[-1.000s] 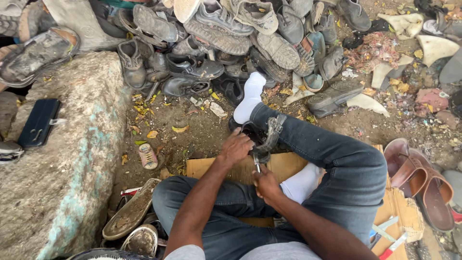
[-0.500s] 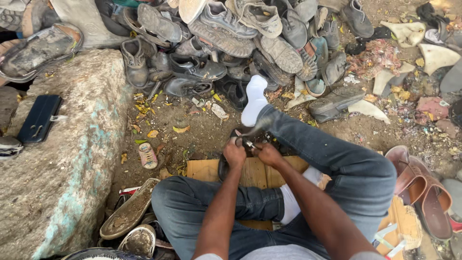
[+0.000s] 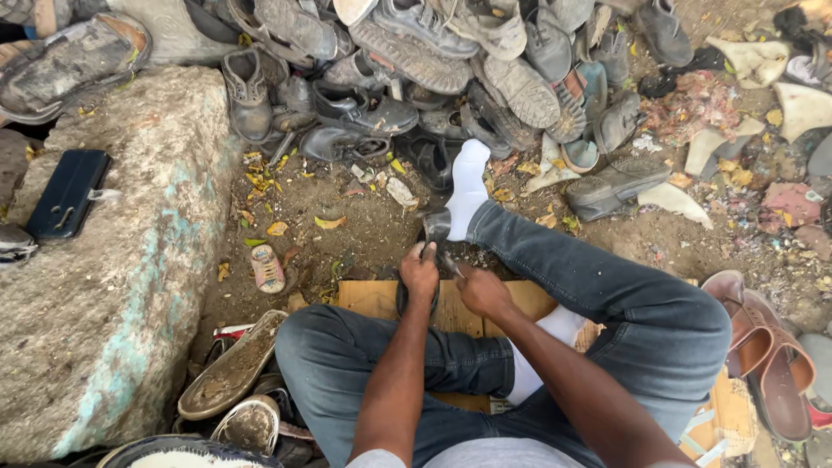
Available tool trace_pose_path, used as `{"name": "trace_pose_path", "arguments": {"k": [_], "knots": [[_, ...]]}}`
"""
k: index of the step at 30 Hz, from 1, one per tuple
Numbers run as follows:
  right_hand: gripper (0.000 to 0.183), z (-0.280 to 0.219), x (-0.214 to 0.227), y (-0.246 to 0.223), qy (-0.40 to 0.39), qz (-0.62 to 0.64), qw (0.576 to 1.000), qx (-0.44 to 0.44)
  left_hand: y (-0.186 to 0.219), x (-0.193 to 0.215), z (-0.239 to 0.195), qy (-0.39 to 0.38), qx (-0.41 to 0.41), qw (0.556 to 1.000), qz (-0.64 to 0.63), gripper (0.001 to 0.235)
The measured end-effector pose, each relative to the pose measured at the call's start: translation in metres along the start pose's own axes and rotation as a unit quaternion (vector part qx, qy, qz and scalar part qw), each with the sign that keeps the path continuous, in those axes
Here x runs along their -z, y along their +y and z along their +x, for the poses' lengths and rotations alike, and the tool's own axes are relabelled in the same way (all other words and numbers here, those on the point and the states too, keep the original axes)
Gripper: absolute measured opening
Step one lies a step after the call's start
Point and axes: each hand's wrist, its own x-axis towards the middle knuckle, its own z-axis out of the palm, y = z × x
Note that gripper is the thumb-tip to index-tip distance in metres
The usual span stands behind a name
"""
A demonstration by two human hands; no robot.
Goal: The person sits on the ground and uses a knife to scrape and trim the sole and edges of a black shoe. They repeatedly scrape the sole, flip the shoe, and continue trimming the edges and sole area.
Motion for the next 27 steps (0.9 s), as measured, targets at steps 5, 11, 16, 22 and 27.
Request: {"name": "trace_pose_path", "arguments": {"k": [5,11,16,22,27], "knots": [[0.033,-0.011,-0.001,-0.019,0.007,-0.074,0.997,0.013,-0.004,0.010,-0.004,-0.024,0.045,0.993,-0.105,0.028],[0.034,-0.040,-0.002,0.010,0.005,-0.018,0.999,0.048,-0.010,0.005,-0.003,-0.024,0.068,0.975,-0.210,0.025],[0.030,-0.015,-0.012,-0.003,0.009,-0.034,0.997,0.062,-0.032,-0.002,0.000,0.003,0.160,0.957,-0.243,0.025],[0.035,-0.082,-0.016,0.005,-0.040,-0.073,0.996,0.011,-0.057,-0.007,0.009,0.039,0.187,0.879,-0.437,0.023],[0.035,-0.088,-0.020,0.011,-0.038,-0.018,0.999,0.014,-0.012,0.019,0.009,0.002,0.089,0.958,-0.273,0.039]]}}
